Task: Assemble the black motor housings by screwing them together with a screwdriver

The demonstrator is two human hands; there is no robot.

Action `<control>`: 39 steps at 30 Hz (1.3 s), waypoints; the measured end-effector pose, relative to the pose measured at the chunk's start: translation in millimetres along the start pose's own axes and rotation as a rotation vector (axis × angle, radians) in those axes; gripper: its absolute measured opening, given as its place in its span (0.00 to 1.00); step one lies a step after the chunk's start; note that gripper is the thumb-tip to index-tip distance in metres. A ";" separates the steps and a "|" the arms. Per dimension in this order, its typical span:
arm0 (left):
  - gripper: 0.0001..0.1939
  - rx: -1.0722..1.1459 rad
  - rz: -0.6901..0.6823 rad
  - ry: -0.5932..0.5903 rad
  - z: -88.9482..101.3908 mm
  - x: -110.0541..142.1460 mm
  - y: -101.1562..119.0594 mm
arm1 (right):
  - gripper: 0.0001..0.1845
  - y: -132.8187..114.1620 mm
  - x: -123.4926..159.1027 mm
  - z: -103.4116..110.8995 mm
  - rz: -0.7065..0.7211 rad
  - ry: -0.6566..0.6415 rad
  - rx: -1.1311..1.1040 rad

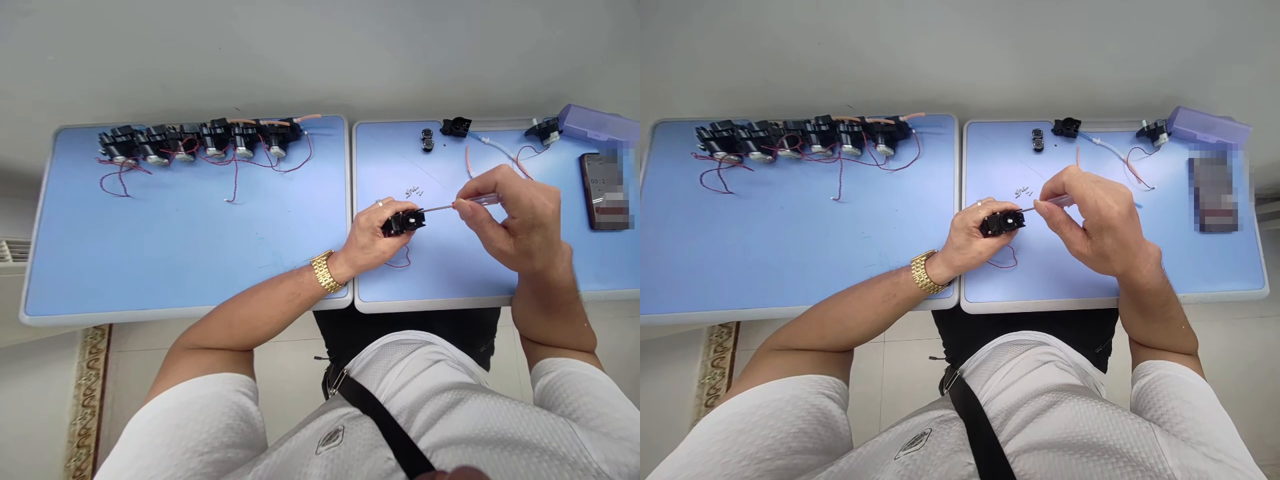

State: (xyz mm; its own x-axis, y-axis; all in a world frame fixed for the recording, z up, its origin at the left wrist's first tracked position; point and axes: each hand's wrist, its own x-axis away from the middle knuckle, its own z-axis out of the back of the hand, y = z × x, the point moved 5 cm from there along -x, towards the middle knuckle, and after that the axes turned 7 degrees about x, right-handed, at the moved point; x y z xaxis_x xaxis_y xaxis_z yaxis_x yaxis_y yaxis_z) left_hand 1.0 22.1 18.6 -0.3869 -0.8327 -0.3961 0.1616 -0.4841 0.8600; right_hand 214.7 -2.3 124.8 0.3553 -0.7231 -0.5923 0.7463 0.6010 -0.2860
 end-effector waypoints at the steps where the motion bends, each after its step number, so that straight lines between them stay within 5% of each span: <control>1: 0.15 0.003 0.001 -0.005 -0.3 0.1 -0.1 | 0.12 2.0 0.5 -0.7 -0.019 0.008 0.014; 14: 0.15 0.213 0.046 0.025 2.5 -3.9 -0.9 | 0.10 15.5 6.7 9.9 -0.151 0.397 -0.228; 25: 0.19 0.312 0.194 0.031 5.0 -6.2 -11.7 | 0.07 23.1 2.9 6.7 -0.200 0.383 -0.207; 34: 0.21 0.392 0.322 -0.366 -14.8 -0.6 -0.8 | 0.08 56.1 1.5 -4.5 -0.209 0.379 -0.290; 39: 0.20 0.385 0.257 -0.398 -19.3 0.7 -0.5 | 0.15 81.8 4.3 -4.2 -0.262 0.412 -0.246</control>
State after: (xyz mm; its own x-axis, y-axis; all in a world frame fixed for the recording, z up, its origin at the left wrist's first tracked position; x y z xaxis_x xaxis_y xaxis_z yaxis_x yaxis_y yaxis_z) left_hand 18.2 16.6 11.7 -0.7009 -0.7095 -0.0737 -0.0163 -0.0874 0.9960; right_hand 274.9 45.2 95.7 -0.1113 -0.6959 -0.7095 0.6086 0.5166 -0.6022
